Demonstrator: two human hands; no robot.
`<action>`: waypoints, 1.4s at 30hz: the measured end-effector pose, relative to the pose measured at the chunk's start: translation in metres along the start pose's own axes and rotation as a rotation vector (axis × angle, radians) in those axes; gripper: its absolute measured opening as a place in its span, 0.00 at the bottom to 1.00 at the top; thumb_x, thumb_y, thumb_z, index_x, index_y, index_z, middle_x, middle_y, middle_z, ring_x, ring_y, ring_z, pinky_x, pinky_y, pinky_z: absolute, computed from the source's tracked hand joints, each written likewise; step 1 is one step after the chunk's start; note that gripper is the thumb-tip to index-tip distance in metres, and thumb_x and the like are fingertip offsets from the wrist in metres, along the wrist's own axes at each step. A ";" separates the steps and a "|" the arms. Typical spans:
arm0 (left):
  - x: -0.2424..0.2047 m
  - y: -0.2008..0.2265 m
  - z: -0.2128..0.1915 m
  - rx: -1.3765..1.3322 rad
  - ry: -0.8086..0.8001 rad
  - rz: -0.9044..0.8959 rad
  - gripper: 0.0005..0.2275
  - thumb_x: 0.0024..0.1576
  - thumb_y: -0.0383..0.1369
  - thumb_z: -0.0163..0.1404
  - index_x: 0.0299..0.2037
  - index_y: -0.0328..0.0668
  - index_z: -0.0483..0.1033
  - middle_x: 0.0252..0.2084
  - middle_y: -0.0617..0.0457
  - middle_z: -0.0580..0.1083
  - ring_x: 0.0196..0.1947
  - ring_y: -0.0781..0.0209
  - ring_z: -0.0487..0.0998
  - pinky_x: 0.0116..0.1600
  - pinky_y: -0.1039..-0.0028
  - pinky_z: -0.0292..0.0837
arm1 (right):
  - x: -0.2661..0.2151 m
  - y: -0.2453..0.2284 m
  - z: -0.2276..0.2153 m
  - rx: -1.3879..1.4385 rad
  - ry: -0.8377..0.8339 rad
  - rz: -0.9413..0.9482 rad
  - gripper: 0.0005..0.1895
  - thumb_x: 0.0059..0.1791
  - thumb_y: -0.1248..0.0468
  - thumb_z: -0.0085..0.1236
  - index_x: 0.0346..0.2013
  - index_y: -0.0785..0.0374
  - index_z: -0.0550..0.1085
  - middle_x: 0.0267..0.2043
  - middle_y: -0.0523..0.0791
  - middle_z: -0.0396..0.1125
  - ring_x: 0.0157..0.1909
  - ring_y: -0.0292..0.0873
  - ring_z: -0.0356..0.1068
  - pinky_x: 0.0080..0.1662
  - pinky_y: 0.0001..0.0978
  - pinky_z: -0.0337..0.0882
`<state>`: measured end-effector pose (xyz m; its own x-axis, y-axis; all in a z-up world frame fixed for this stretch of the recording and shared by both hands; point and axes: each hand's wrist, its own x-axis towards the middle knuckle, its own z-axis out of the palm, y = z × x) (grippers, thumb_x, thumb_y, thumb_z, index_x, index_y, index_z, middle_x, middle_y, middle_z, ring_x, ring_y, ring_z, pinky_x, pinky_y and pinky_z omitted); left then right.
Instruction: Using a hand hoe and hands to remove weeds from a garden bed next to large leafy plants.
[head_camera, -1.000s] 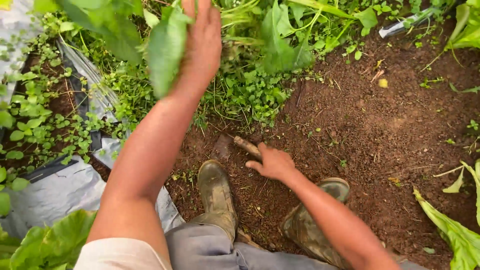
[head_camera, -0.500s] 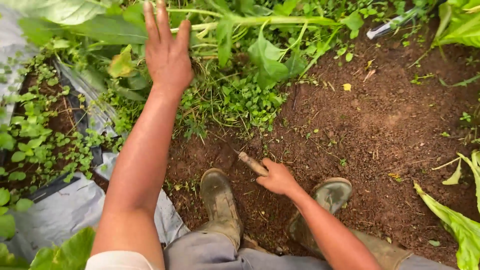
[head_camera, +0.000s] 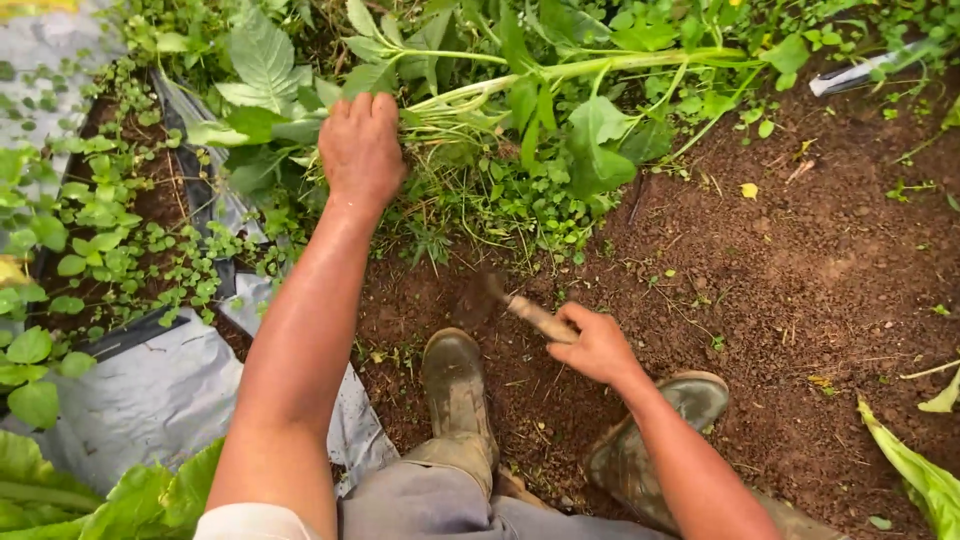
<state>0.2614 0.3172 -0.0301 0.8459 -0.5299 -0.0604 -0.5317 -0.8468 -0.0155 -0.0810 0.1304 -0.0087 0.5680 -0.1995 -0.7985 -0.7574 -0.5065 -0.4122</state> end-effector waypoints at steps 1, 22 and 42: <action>0.000 0.000 0.002 -0.005 0.019 0.004 0.18 0.46 0.17 0.52 0.44 0.45 0.70 0.40 0.51 0.73 0.42 0.56 0.71 0.44 0.67 0.73 | -0.012 -0.020 -0.014 0.152 0.058 0.082 0.09 0.46 0.63 0.60 0.39 0.53 0.72 0.40 0.43 0.70 0.31 0.38 0.69 0.30 0.30 0.72; -0.006 0.024 -0.028 -0.050 0.176 -0.048 0.13 0.51 0.18 0.51 0.45 0.41 0.73 0.36 0.49 0.76 0.35 0.55 0.75 0.36 0.69 0.75 | 0.031 -0.117 -0.082 0.123 0.786 -0.849 0.10 0.54 0.67 0.60 0.47 0.61 0.69 0.28 0.43 0.69 0.24 0.37 0.69 0.28 0.29 0.76; -0.042 0.029 -0.073 -0.541 -0.191 -0.262 0.15 0.47 0.15 0.51 0.45 0.29 0.74 0.37 0.33 0.76 0.43 0.27 0.80 0.48 0.35 0.74 | 0.046 -0.073 -0.053 0.090 0.607 -0.498 0.11 0.53 0.64 0.56 0.43 0.70 0.68 0.24 0.56 0.67 0.27 0.63 0.72 0.29 0.55 0.64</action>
<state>0.2129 0.3114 0.0444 0.8960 -0.3269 -0.3006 -0.1687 -0.8767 0.4505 0.0179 0.1136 0.0077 0.9040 -0.4032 -0.1419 -0.3759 -0.5917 -0.7132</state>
